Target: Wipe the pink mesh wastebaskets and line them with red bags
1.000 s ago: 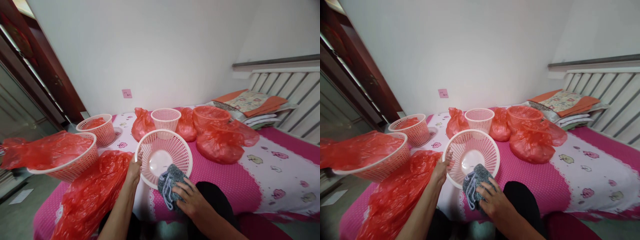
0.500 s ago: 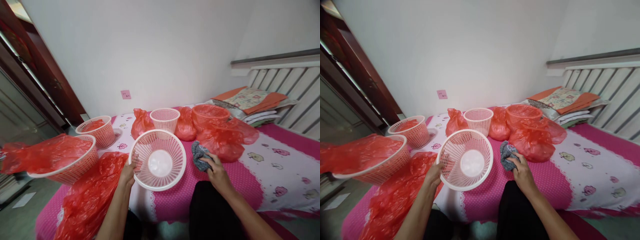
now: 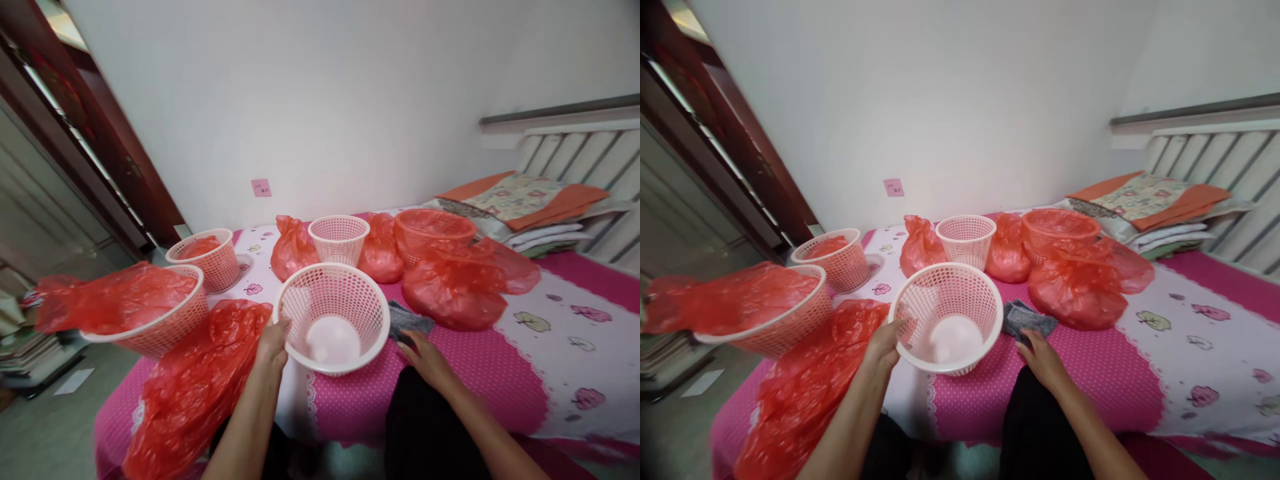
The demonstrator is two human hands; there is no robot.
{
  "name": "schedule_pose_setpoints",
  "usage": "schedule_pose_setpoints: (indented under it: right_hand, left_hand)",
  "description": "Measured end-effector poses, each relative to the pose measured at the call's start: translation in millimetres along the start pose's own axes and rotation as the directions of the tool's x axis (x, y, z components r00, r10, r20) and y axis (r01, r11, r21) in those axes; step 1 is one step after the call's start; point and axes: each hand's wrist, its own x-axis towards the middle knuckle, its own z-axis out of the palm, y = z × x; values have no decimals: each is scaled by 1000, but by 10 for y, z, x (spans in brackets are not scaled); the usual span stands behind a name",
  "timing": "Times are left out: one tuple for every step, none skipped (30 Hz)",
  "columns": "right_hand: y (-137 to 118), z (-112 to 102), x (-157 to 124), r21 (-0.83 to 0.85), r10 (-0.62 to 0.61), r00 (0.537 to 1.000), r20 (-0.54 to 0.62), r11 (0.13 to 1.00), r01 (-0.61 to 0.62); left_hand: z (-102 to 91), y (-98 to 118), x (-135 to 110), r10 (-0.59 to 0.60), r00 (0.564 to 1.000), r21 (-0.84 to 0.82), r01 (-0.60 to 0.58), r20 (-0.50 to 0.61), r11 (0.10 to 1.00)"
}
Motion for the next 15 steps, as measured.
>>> schedule_pose_setpoints:
  right_hand:
    - [11,-6,-127,2,36,999,25,999,-36]
    - [28,-20,-248,-14,70,996,58,997,-69]
    - [48,-38,-358,-52,102,991,84,994,-98]
    - [68,-59,-448,-108,130,986,103,987,-118]
    - [86,-80,-516,-155,150,981,121,979,-131]
    - [98,-99,-561,-182,152,979,138,975,-126]
    - [101,-114,-583,-205,151,977,149,972,-119]
    - [95,-124,-587,-222,152,975,160,968,-115]
    - [81,-130,-577,-238,156,973,172,965,-113]
    - [63,-133,-560,-256,167,969,183,960,-117]
    - [43,-133,-540,-275,182,964,195,953,-124]
    - [25,-132,-521,-293,198,958,207,947,-133]
    - [11,-131,-507,-308,212,953,216,941,-140]
    - [2,-131,-499,-318,221,950,221,937,-144]
    - [-1,-131,-497,-322,223,949,224,936,-144]
  left_hand:
    - [25,-19,-14,0,1000,-1,0,-25,1000]
    - [48,-36,-35,2,999,-5,-2,-50,1000]
    - [68,-52,-62,5,998,-11,-6,-67,1000]
    - [84,-68,-93,12,997,-17,-13,-74,1000]
    - [96,-86,-128,20,997,-20,-21,-72,1000]
    - [106,-103,-166,24,998,-14,-25,-64,1000]
    - [113,-121,-206,26,998,-3,-26,-57,1000]
    - [119,-138,-247,28,998,11,-28,-50,1000]
    - [122,-154,-288,32,999,22,-31,-42,999]
    - [119,-170,-327,39,999,23,-38,-31,999]
    - [104,-189,-363,56,998,12,-56,-17,998]
    - [73,-215,-395,83,997,-6,-83,7,997]
    - [18,-251,-423,114,993,-15,-113,35,993]
    - [-65,-302,-445,143,988,-5,-143,56,990]
    - [-178,-369,-462,170,983,26,-172,66,985]
